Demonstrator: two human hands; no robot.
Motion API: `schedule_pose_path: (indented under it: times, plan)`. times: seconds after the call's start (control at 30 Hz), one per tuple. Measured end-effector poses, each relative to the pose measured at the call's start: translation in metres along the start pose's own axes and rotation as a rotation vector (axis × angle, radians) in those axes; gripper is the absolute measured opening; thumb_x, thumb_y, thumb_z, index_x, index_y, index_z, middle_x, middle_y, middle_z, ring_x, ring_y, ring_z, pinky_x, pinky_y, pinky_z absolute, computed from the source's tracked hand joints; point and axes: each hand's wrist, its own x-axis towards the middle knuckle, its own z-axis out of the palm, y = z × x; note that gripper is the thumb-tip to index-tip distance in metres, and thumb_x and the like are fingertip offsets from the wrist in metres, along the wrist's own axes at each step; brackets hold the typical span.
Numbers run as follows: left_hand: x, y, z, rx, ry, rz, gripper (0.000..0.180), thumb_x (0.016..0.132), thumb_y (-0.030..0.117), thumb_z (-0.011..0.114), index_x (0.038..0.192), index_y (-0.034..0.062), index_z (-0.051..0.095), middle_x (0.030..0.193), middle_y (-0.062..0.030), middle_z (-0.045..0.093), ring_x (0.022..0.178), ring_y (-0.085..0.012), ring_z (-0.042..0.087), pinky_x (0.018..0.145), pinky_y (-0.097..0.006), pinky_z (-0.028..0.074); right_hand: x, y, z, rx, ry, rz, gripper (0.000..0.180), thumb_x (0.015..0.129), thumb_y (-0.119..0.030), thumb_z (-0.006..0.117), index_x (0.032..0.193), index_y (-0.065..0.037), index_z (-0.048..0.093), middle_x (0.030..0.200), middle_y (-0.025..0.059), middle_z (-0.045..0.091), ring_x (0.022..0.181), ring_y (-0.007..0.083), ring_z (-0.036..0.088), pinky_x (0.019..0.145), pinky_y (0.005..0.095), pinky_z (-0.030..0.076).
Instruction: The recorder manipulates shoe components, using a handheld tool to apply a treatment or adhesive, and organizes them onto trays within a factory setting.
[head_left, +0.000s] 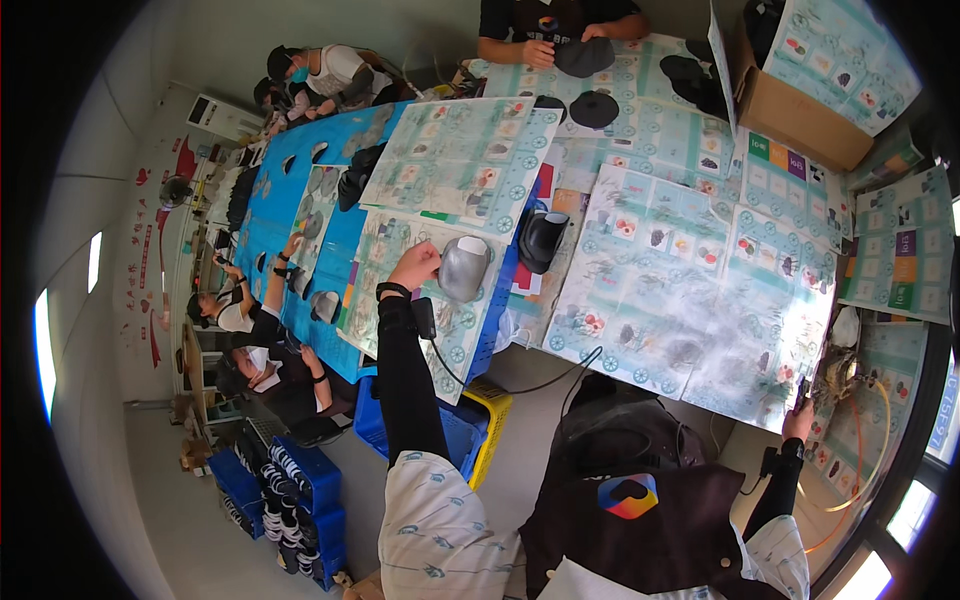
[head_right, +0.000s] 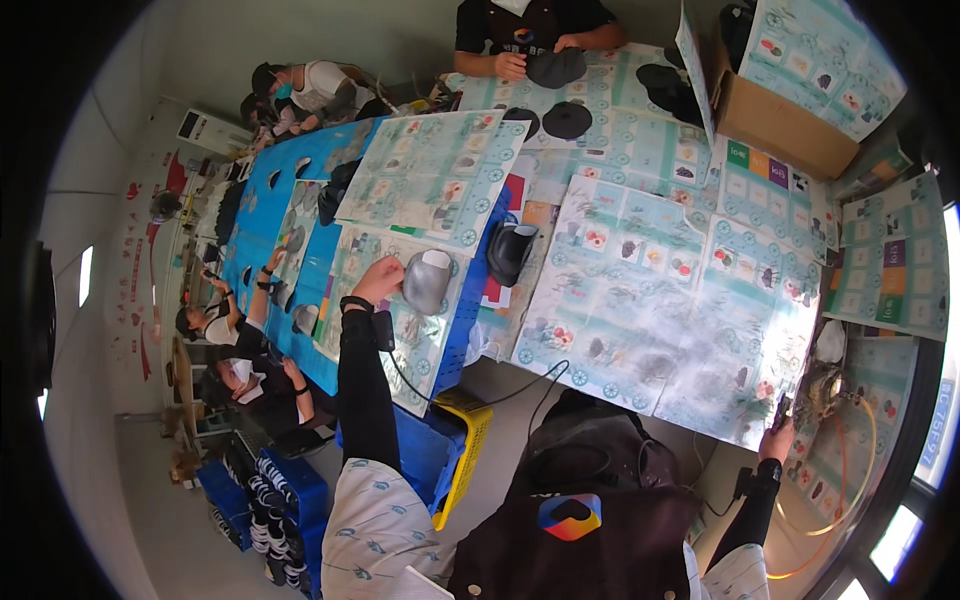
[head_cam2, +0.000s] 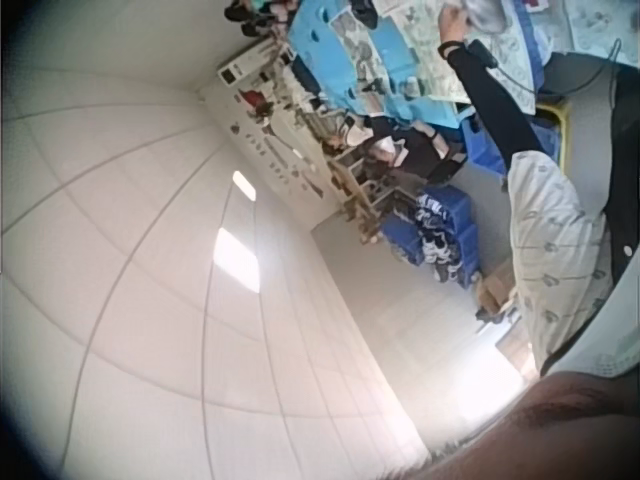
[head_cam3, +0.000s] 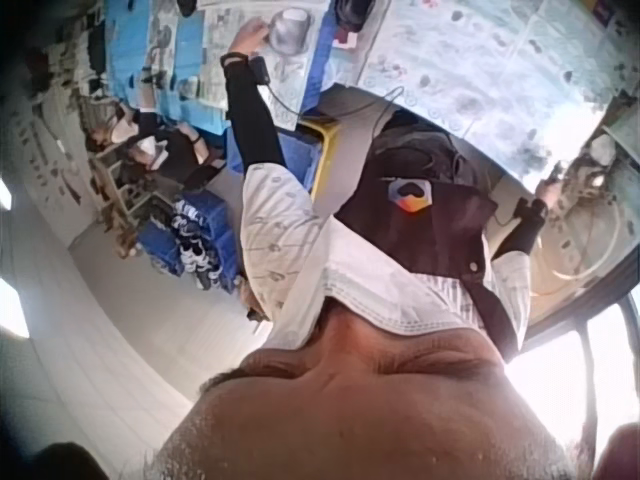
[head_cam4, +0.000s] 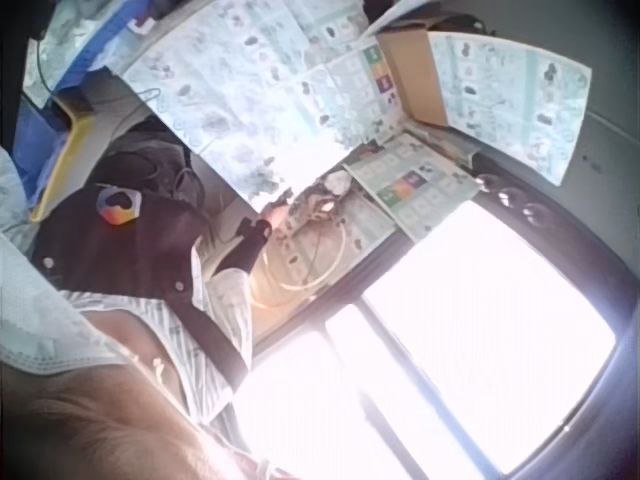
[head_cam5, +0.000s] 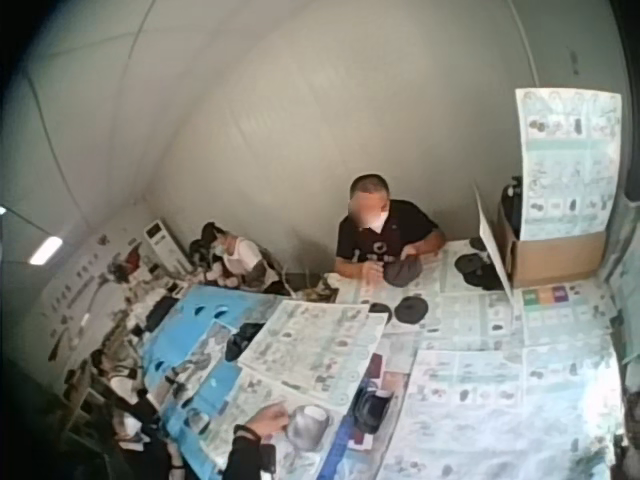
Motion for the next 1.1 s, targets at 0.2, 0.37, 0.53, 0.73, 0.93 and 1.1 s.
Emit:
schedule_pose_path:
  times: [0.2, 0.37, 0.53, 0.73, 0.93, 1.1]
  plan:
    - [-0.005, -0.021, -0.004, -0.250, -0.062, -0.003, 0.023, 0.098, 0.012, 0.061, 0.121, 0.0089, 0.060, 0.110, -0.0038, 0.065, 0.094, -0.0149, 0.064, 0.082, -0.030, 0.055, -0.006, -0.021, -0.005, 0.087, -0.031, -0.044, 0.029, 0.079, 0.000, 0.053, 0.108, 0.001, 0.052, 0.095, 0.0281, 0.061, 0.092, 0.0481, 0.059, 0.079, 0.0529, 0.045]
    - [-0.003, -0.033, 0.003, -0.307, 0.054, -0.147, 0.039, 0.098, 0.014, 0.057, 0.137, 0.0101, 0.057, 0.121, -0.0021, 0.063, 0.106, -0.0170, 0.062, 0.088, -0.033, 0.051, -0.014, -0.033, -0.007, 0.079, -0.004, -0.035, 0.030, 0.080, 0.002, 0.048, 0.109, 0.000, 0.052, 0.093, 0.0268, 0.061, 0.091, 0.0462, 0.059, 0.078, 0.0516, 0.046]
    - [0.005, -0.039, 0.025, -0.390, 0.458, -0.035, 0.040, 0.096, 0.016, 0.055, 0.135, 0.0070, 0.059, 0.129, -0.0104, 0.063, 0.117, -0.0240, 0.060, 0.093, -0.040, 0.049, -0.020, -0.062, -0.024, 0.181, -0.022, -0.051, 0.033, 0.075, 0.005, 0.049, 0.108, 0.001, 0.054, 0.090, 0.0242, 0.058, 0.089, 0.0449, 0.056, 0.079, 0.0514, 0.044]
    - [-0.014, 0.027, 0.083, 0.415, 0.733, -0.035, 0.123, 0.074, 0.062, 0.080, 0.155, -0.0069, 0.018, 0.152, -0.0357, 0.034, 0.143, -0.0461, 0.035, 0.116, -0.049, 0.032, -0.028, -0.064, -0.038, 0.274, -0.046, 0.034, 0.033, 0.078, 0.006, 0.048, 0.111, 0.000, 0.053, 0.085, 0.0152, 0.053, 0.076, 0.0316, 0.052, 0.073, 0.0400, 0.045]
    - [-0.023, 0.030, 0.095, 0.627, 0.451, -0.178, 0.150, 0.059, 0.062, 0.089, 0.159, 0.0011, -0.004, 0.153, -0.0367, 0.030, 0.143, -0.0467, 0.033, 0.115, -0.064, 0.022, -0.024, -0.067, -0.031, 0.260, -0.044, -0.012, 0.035, 0.079, 0.004, 0.049, 0.114, 0.000, 0.053, 0.088, 0.0158, 0.054, 0.078, 0.0304, 0.054, 0.073, 0.0389, 0.046]
    - [-0.016, 0.033, 0.102, 0.623, 0.443, -0.274, 0.151, 0.058, 0.056, 0.091, 0.159, 0.0042, -0.009, 0.152, -0.0346, 0.033, 0.141, -0.0469, 0.037, 0.115, -0.069, 0.018, -0.021, -0.077, -0.026, 0.291, -0.069, 0.019, 0.035, 0.080, 0.003, 0.050, 0.115, -0.001, 0.054, 0.086, 0.0146, 0.056, 0.075, 0.0294, 0.055, 0.071, 0.0392, 0.046]
